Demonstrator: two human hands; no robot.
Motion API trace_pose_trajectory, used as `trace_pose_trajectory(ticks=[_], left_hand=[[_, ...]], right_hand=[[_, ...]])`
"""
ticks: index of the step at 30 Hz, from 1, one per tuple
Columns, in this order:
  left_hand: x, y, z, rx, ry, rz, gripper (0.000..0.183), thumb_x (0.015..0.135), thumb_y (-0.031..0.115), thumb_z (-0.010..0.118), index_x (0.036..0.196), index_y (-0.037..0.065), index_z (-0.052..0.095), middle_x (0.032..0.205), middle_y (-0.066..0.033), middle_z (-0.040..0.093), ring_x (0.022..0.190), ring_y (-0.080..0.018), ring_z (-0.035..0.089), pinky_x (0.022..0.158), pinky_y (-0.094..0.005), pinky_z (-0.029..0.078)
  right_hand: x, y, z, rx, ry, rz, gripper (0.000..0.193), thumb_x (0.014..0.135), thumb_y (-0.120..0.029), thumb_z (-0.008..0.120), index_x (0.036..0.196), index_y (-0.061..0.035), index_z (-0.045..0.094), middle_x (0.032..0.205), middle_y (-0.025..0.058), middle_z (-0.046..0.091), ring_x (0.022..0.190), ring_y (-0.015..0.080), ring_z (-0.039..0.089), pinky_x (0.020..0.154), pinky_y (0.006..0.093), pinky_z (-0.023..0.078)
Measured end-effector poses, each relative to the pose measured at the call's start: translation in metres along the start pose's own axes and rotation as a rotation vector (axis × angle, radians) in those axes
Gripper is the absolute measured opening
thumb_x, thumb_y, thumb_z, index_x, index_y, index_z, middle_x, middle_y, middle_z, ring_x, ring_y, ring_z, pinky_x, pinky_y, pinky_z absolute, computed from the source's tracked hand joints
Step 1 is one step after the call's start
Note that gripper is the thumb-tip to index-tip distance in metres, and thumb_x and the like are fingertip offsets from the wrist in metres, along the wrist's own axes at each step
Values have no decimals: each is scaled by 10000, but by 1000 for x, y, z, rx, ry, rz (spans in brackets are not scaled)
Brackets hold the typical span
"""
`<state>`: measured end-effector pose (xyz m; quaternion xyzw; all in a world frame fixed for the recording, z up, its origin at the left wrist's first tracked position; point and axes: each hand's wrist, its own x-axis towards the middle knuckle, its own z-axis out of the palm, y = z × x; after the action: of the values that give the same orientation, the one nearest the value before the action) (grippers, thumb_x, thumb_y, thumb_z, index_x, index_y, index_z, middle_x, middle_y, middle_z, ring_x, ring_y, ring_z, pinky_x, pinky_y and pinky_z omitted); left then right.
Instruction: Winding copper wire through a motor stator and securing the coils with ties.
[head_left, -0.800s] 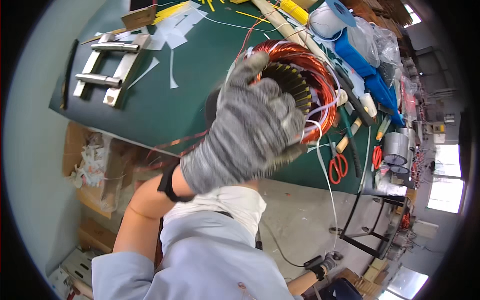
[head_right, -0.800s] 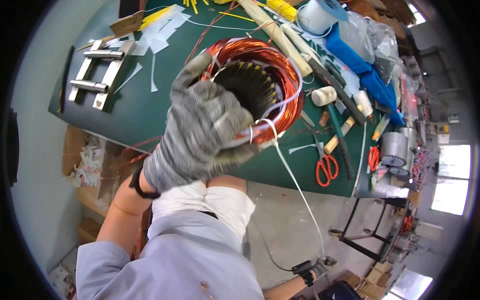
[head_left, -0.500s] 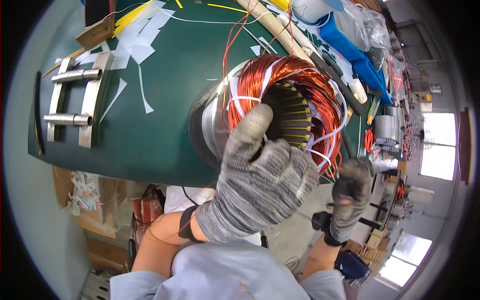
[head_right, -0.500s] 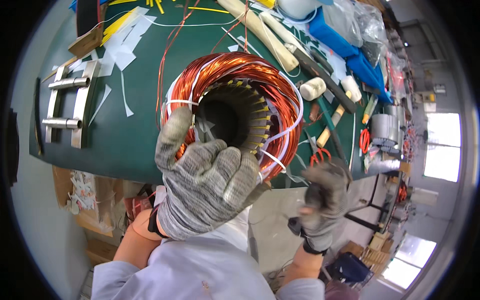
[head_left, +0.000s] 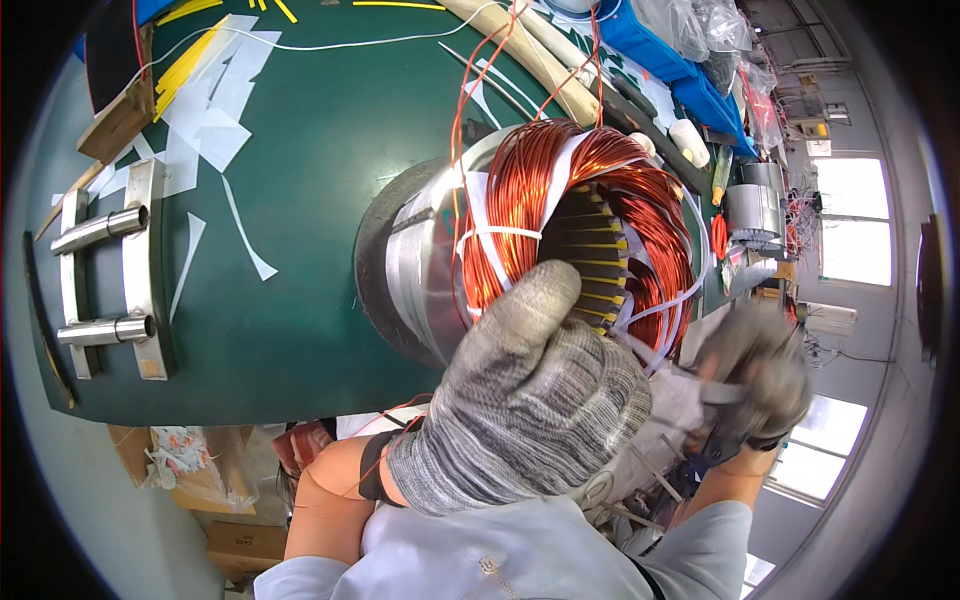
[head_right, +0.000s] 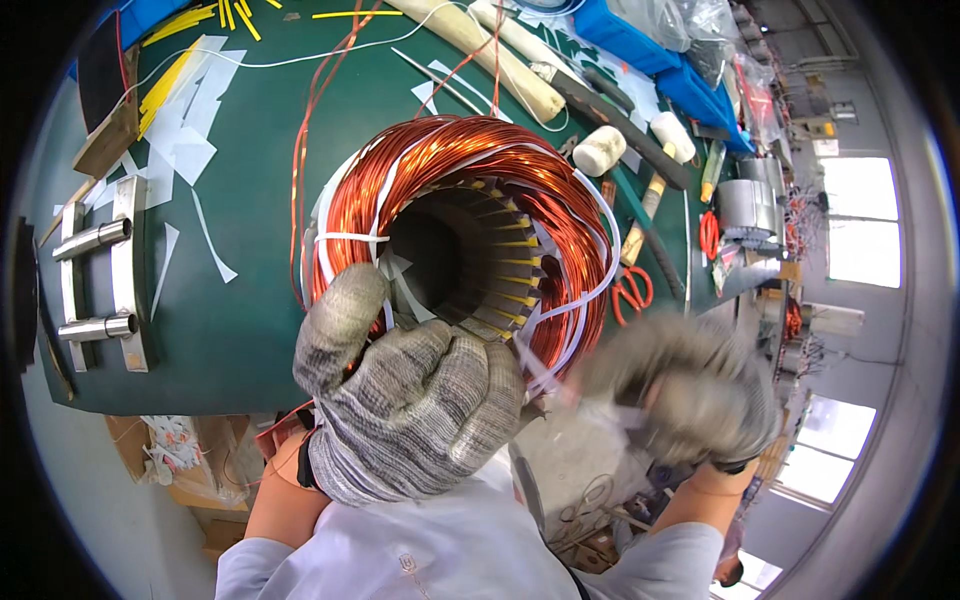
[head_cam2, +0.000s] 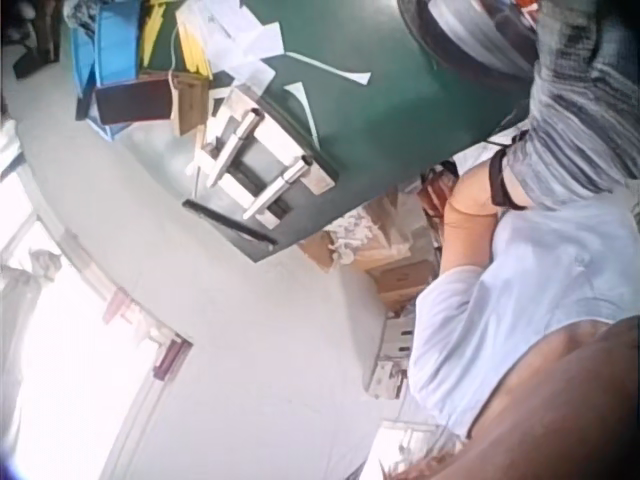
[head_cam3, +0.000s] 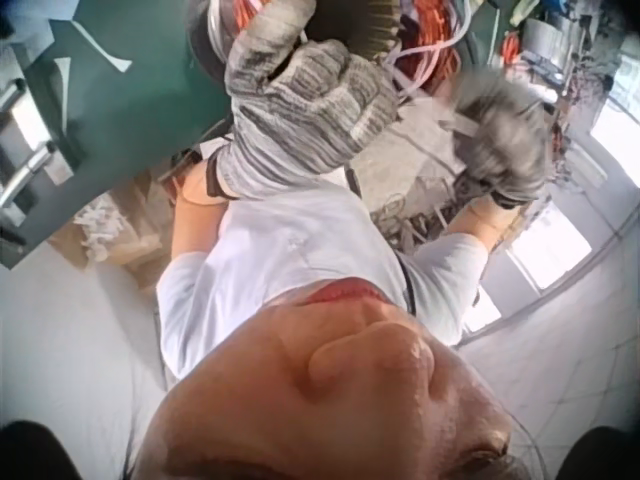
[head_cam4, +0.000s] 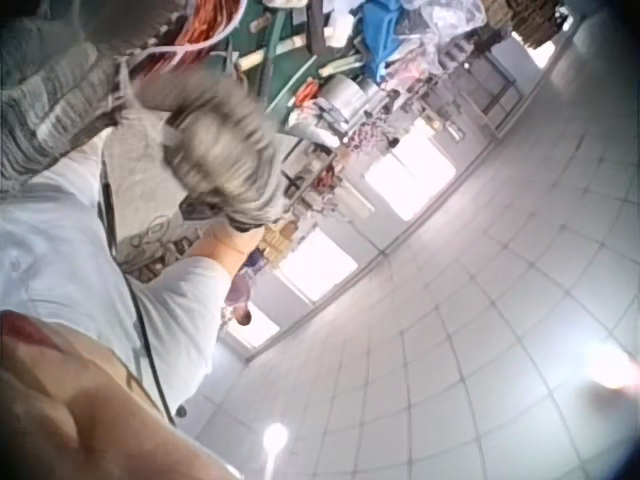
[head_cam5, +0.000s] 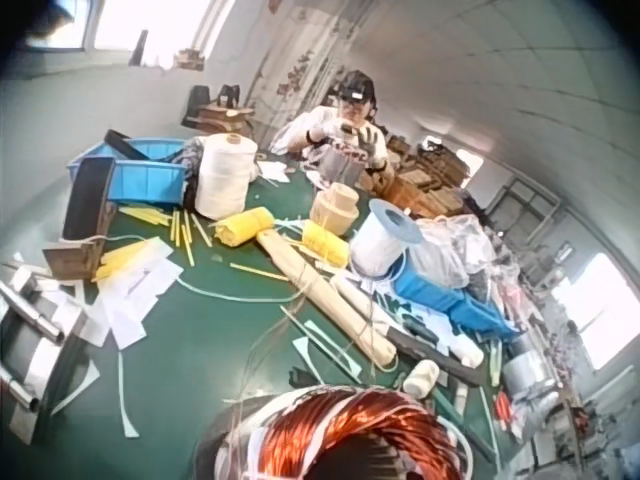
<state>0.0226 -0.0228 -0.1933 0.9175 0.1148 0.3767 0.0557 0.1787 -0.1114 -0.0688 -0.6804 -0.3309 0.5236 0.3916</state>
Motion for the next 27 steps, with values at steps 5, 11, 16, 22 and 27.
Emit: trace_pose_trajectory(ticks=[5, 11, 16, 22, 27], left_hand=[[-1, -10, -4, -92, 46, -143, 226, 523, 277, 677, 710, 189, 585, 705, 52, 510, 690, -142, 538, 807, -459, 458], [15, -43, -15, -321, 74, 35, 175, 661, 284, 600, 731, 135, 539, 655, 13, 486, 670, -154, 531, 959, -439, 363], [15, -52, -34, -335, -136, 85, 399, 506, 355, 724, 795, 111, 599, 810, -54, 559, 889, -246, 541, 1010, -544, 254], [18, 9, -46, 250, -274, 61, 384, 627, 219, 629, 912, -26, 549, 917, -157, 555, 991, -302, 515, 1019, -469, 290], [6, -1, -18, 198, -211, -9, 404, 746, 348, 525, 946, 0, 569, 953, -160, 560, 1004, -306, 496, 1002, -473, 267]], right_hand=[[46, -8, -5, -841, 396, -919, 207, 851, -146, 517, 989, 8, 532, 830, 89, 588, 695, 120, 565, 621, 259, 493], [-17, -8, -13, -1758, 554, -954, 374, 810, -36, 560, 1166, 5, 454, 1064, 165, 559, 963, 217, 573, 785, 341, 504], [-60, 48, 22, -373, 204, -378, 535, 769, -204, 650, 1229, -25, 443, 1020, 45, 525, 612, 50, 439, 555, 188, 369], [-38, 76, 10, 75, -225, -68, 399, 828, -303, 566, 1068, 14, 553, 644, -30, 471, 500, 27, 360, 465, 183, 291], [23, 70, 42, -338, 149, -1107, 178, 855, -83, 513, 1008, -25, 582, 813, 31, 586, 625, 87, 514, 547, 221, 421]])
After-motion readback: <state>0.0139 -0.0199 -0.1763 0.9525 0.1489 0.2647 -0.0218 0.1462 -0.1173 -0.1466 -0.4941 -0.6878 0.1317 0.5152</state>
